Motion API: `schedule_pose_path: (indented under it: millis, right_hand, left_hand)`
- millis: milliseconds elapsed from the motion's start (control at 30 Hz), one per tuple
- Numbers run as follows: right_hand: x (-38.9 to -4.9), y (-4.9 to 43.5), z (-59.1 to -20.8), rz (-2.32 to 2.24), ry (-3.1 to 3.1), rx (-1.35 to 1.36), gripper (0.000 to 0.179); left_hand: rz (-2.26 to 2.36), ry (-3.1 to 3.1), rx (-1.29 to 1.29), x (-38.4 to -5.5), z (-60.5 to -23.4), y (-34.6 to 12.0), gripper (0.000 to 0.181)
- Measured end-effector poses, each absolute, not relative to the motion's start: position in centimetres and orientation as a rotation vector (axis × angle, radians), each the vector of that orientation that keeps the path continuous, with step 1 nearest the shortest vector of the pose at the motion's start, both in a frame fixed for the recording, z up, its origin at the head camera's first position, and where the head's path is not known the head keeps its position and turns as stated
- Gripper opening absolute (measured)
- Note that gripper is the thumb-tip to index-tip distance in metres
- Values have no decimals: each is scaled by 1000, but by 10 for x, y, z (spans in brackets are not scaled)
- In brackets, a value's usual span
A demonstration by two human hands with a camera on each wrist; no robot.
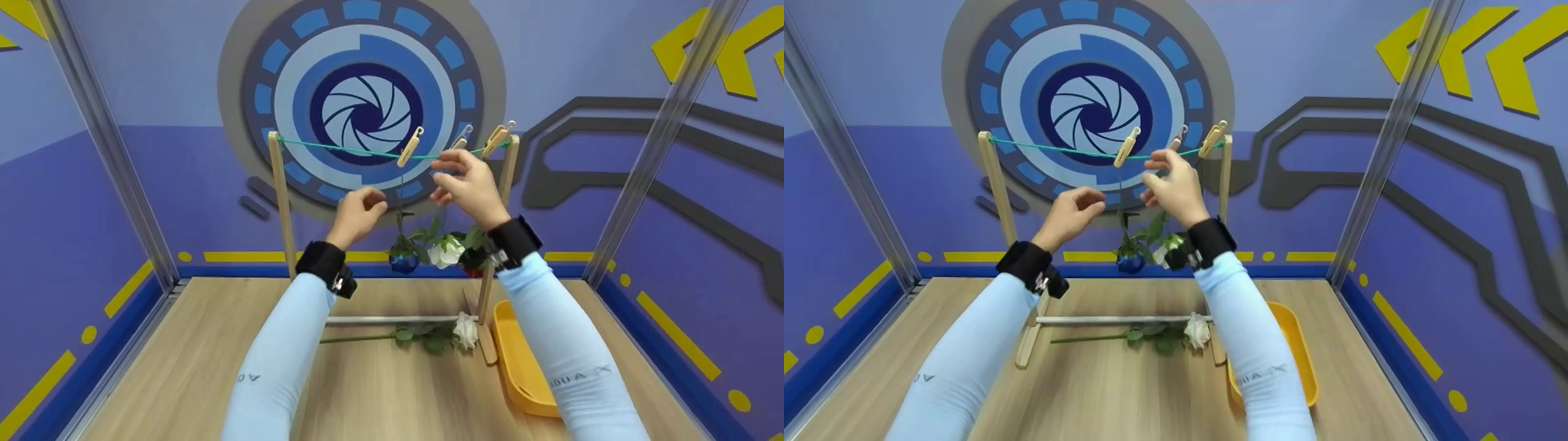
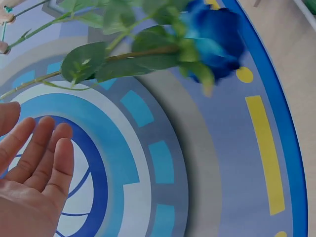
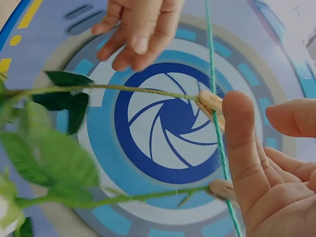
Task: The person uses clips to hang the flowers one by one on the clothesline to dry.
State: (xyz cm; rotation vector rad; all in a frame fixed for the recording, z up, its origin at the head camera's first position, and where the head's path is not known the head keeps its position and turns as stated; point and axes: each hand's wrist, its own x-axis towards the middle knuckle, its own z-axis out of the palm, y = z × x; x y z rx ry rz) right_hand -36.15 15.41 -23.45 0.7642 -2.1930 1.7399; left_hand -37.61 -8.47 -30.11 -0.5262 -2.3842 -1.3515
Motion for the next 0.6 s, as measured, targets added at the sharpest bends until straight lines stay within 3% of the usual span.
schedule_pose_path:
  millis: [600]
  right_hand:
    - [-285, 244, -362, 1572, -2211, 745, 23]
  left_hand:
    - [-1194, -2455, -596, -305, -381, -99, 26]
